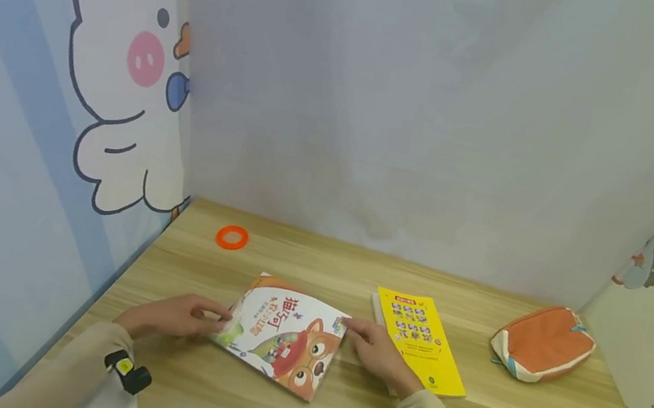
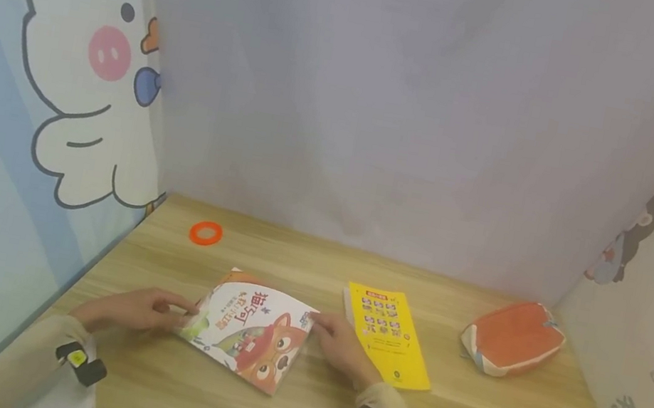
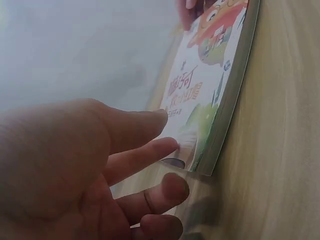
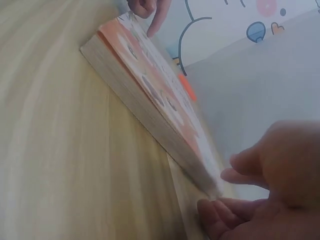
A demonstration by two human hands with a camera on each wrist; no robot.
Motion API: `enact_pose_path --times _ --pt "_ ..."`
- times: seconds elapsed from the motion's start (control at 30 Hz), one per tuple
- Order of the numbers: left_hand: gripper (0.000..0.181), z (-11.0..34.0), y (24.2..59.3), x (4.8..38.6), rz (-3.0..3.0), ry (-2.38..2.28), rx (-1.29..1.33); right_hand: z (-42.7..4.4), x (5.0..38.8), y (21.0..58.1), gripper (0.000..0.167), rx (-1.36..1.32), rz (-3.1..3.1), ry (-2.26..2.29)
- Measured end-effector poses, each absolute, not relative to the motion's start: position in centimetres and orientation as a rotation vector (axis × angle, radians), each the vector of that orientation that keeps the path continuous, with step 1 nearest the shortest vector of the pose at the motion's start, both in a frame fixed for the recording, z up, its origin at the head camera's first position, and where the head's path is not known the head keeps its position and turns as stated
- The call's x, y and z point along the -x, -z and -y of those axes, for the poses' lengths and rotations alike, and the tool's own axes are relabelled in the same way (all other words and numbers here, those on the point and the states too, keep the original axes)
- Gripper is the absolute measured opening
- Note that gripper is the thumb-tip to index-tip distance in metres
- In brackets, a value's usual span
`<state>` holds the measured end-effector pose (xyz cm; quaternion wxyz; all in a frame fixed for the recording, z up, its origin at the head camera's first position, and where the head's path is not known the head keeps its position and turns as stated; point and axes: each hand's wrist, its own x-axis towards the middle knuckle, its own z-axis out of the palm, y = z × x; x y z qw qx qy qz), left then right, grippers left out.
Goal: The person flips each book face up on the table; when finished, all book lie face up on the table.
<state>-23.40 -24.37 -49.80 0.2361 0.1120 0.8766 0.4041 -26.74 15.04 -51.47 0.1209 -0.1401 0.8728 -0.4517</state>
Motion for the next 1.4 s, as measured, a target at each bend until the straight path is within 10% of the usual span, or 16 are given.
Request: enact_pose_path --times 0.9,1.4 --pt "0.047 21.6 48.7 29.3 -2.589 -1.149 -0.419 -15.4 16.0 52.5 0.065 0.568 -2.81 0.981" --pt "0.043 20.6 51.6 32.1 -2.645 -1.017 -0.608 -12.7 15.0 52.6 0.04 0.717 -2.97 0.862"
